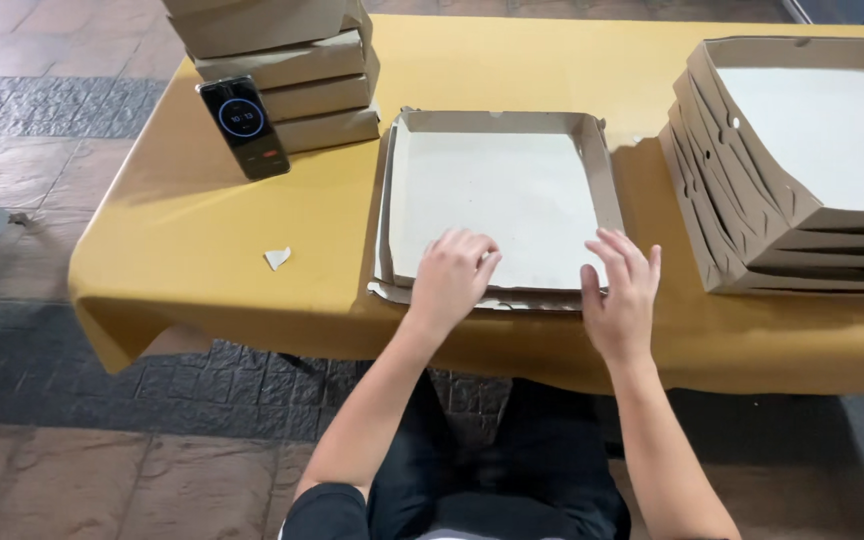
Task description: The person assembles flat cardboard boxes by folding and interlocking the side flaps. They repeatedly pick up a flat box, fold the sides into shape, and place the assembled box onto a growing stack on the table.
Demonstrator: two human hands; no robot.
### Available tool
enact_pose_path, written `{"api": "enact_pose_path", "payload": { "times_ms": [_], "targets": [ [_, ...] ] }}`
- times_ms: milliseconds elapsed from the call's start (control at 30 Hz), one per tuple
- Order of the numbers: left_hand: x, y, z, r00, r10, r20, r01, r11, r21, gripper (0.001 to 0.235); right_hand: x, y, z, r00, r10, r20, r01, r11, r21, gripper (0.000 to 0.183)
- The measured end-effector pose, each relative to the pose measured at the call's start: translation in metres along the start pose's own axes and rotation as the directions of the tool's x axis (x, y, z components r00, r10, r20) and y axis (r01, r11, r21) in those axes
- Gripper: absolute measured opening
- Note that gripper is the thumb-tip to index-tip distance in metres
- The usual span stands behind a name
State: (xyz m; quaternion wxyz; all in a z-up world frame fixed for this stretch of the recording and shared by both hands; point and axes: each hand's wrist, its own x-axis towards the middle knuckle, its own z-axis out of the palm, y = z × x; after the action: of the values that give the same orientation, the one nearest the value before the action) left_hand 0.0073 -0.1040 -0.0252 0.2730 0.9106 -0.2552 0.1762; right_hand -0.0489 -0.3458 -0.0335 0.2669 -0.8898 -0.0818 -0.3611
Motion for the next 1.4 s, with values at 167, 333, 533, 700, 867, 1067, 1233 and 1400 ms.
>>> {"api": "enact_pose_path", "payload": {
  "times_ms": [167, 333, 533, 700, 867, 1067, 1233, 1400],
  "targets": [
    [-0.029, -0.049, -0.061, 0.981, -0.184, -0.060, 0.191, 0.972, 0.140, 0.017, 0.005, -0.072, 0.026, 0.938, -0.313, 0.148, 0.315, 0.949, 0.011, 0.033],
    [-0.044, -0.074, -0.083, 0.968, -0.250, 0.039, 0.229, 0.931, 0.283, 0.014, 0.010, -0.114, 0.064, 0.874, -0.431, 0.226, 0.426, 0.902, 0.069, 0.034],
    [-0.035, -0.092, -0.080, 0.963, -0.202, 0.179, 0.127, 0.924, 0.360, 0.006, 0.018, -0.132, 0.099, 0.840, -0.466, 0.280, 0.475, 0.879, 0.039, 0.030],
    [-0.024, -0.103, -0.069, 0.957, -0.177, 0.231, 0.066, 0.906, 0.419, 0.006, 0.021, -0.132, 0.110, 0.827, -0.415, 0.380, 0.414, 0.906, 0.090, 0.020],
    [-0.015, -0.108, -0.060, 0.937, -0.183, 0.297, 0.039, 0.901, 0.432, 0.013, 0.018, -0.133, 0.109, 0.832, -0.375, 0.408, 0.384, 0.921, 0.063, 0.021],
    [-0.028, -0.075, -0.089, 0.938, -0.236, 0.253, 0.118, 0.907, 0.405, 0.014, 0.011, -0.141, 0.085, 0.807, -0.413, 0.423, 0.383, 0.910, 0.159, 0.021],
    [-0.033, -0.051, -0.076, 0.977, -0.198, 0.076, 0.132, 0.847, 0.515, 0.019, 0.011, -0.110, 0.064, 0.858, -0.369, 0.357, 0.352, 0.929, 0.115, 0.027],
    [-0.036, -0.037, -0.043, 0.981, -0.185, 0.059, 0.133, 0.859, 0.494, 0.035, 0.011, -0.038, 0.039, 0.935, -0.215, 0.283, 0.254, 0.961, -0.107, 0.029]
  ]
}}
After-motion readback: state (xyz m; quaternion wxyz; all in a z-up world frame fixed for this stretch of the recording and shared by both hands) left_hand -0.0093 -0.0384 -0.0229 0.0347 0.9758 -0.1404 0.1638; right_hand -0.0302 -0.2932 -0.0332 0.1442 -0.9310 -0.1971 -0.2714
